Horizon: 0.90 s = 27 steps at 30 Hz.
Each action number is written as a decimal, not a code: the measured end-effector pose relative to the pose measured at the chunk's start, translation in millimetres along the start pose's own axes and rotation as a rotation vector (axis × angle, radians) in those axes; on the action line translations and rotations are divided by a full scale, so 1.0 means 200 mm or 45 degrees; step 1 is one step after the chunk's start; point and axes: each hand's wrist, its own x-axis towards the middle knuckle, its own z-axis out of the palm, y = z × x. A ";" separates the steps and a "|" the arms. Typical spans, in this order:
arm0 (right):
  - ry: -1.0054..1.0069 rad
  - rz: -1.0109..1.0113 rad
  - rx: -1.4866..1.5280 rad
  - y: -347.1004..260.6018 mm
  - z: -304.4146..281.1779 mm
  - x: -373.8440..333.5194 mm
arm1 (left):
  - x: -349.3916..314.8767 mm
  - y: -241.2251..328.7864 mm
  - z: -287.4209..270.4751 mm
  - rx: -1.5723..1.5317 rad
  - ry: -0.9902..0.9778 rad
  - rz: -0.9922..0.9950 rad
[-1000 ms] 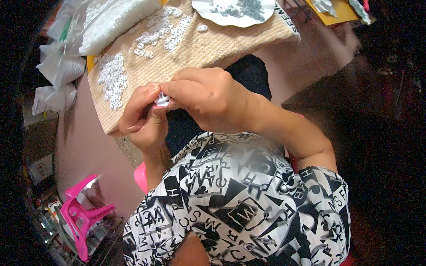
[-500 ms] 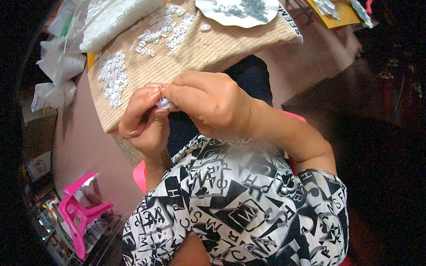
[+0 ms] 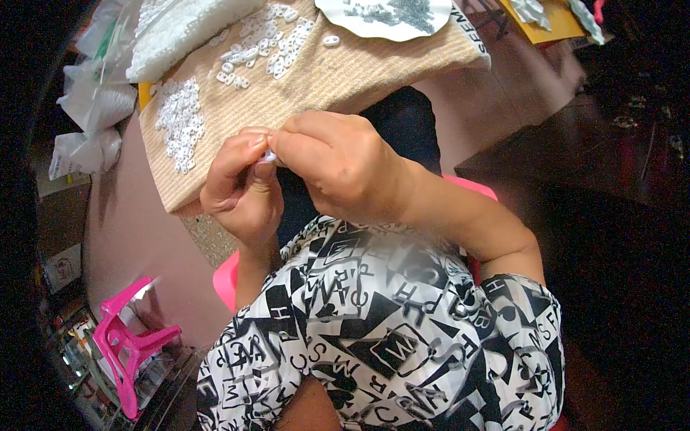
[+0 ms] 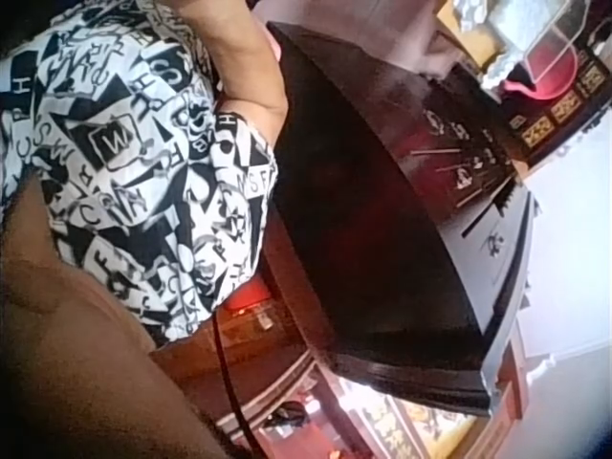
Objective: Manually assembling small white plastic components by inserting small metal inserts into them.
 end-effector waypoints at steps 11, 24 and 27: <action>0.108 0.062 0.014 0.02 0.00 0.00 | 0.02 0.05 -0.03 -0.065 -0.058 -0.278; 0.067 0.302 0.211 0.02 0.01 0.02 | 0.00 0.02 -0.04 -0.007 -0.003 -0.329; 0.020 0.386 0.238 0.00 -0.05 0.02 | 0.03 0.07 0.00 0.125 -0.005 -0.422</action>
